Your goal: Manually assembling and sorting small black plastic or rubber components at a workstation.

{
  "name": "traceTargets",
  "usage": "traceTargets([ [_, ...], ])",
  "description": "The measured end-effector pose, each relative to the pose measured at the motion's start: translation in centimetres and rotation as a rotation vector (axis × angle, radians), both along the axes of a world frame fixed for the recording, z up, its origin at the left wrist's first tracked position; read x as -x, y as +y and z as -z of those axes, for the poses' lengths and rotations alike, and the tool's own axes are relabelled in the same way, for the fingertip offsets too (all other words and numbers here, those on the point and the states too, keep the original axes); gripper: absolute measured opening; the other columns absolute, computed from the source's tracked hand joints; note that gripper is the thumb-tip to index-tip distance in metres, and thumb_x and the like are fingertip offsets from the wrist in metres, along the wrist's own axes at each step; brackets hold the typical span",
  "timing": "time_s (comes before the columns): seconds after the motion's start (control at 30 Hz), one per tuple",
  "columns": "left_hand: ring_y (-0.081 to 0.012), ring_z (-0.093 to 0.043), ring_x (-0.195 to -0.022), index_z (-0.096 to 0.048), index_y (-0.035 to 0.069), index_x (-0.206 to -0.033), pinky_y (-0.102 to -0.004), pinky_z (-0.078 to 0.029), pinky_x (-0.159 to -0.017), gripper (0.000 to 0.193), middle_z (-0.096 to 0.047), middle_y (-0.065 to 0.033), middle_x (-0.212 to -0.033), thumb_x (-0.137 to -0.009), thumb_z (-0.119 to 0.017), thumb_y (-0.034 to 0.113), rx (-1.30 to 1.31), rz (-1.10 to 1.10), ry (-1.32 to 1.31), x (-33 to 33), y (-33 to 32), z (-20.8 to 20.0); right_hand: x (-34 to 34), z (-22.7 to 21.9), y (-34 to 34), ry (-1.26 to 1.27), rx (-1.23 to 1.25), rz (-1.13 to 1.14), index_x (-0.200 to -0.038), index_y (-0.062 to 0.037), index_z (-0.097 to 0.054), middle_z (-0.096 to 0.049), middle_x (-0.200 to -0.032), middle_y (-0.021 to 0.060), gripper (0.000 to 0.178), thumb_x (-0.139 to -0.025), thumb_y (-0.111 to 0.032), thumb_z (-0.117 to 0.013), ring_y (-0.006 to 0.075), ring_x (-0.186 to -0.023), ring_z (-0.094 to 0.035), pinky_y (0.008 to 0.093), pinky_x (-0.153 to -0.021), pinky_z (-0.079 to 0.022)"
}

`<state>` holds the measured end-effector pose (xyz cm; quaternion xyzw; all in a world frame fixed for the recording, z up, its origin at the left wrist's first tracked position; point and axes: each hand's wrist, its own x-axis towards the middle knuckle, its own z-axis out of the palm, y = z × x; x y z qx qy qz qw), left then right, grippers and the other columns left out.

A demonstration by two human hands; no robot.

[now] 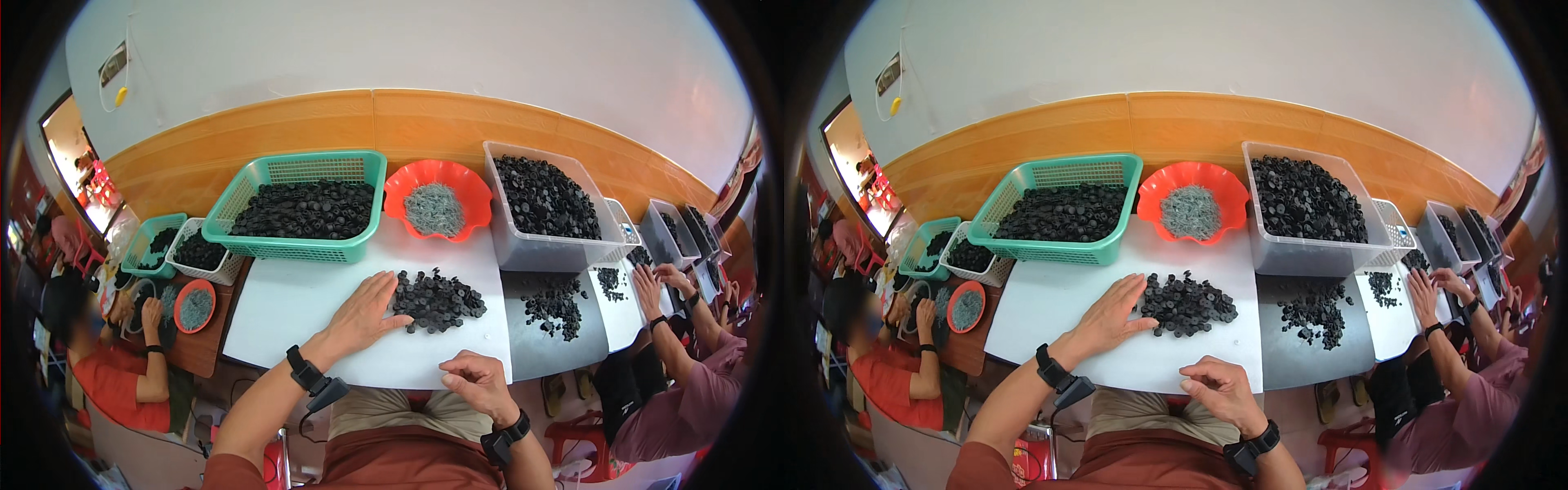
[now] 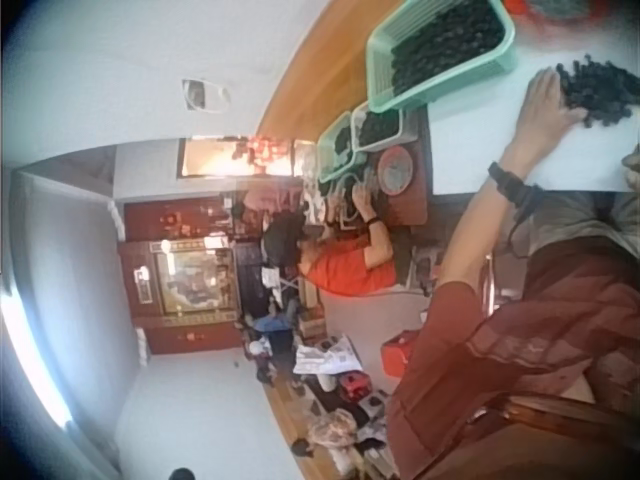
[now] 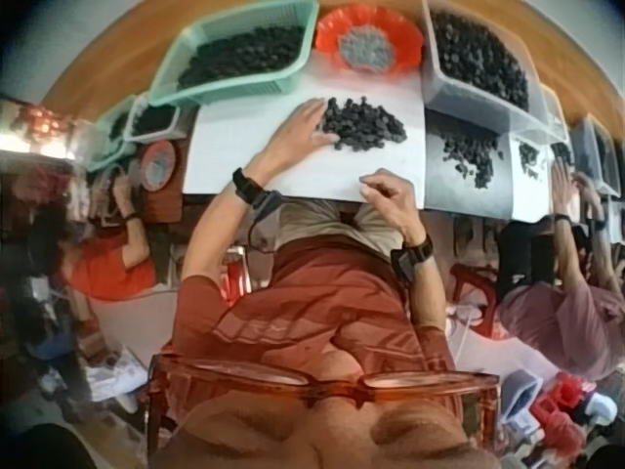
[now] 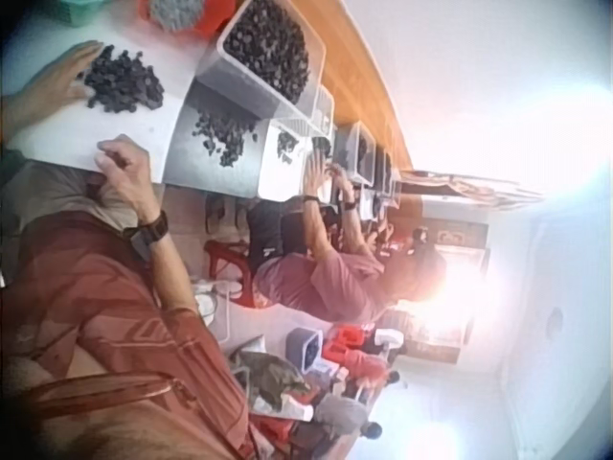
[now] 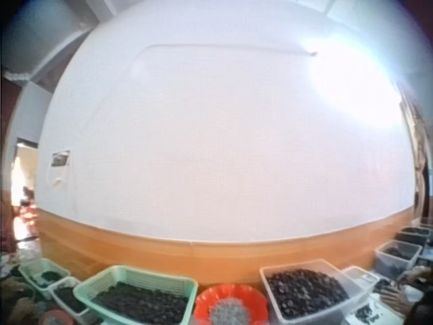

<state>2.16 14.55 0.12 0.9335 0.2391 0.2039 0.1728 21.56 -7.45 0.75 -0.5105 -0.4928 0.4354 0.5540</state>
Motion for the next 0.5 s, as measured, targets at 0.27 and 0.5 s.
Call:
traceTargets([
  [0.27,-0.0433,-0.033,-0.149,-0.029,-0.011,-0.153,-0.0474,-0.028,-0.124,0.110,-0.036,-0.0330,-0.156,-0.084,-0.074,0.063,0.154,0.017,-0.007,-0.3,-0.6,-1.7,-0.2,0.1,-0.1,0.006,0.000,0.002,-0.109,-0.0023,-0.077,-0.066,-0.086,0.0010,0.017,-0.094,-0.011,-0.077,0.0058,-0.073,-0.056,0.0219,-0.064,-0.045],
  [0.5,-0.0487,-0.022,-0.152,-0.022,-0.006,-0.159,-0.0515,-0.023,-0.126,0.135,-0.023,-0.0361,-0.161,-0.066,-0.085,0.069,0.060,0.030,0.124,-1.5,-1.2,-1.5,-0.3,0.4,-0.1,-0.015,-0.024,-0.006,-0.110,-0.0038,-0.077,-0.066,-0.085,0.0018,0.018,-0.094,-0.012,-0.077,0.0069,-0.073,-0.057,0.0224,-0.064,-0.046],
])
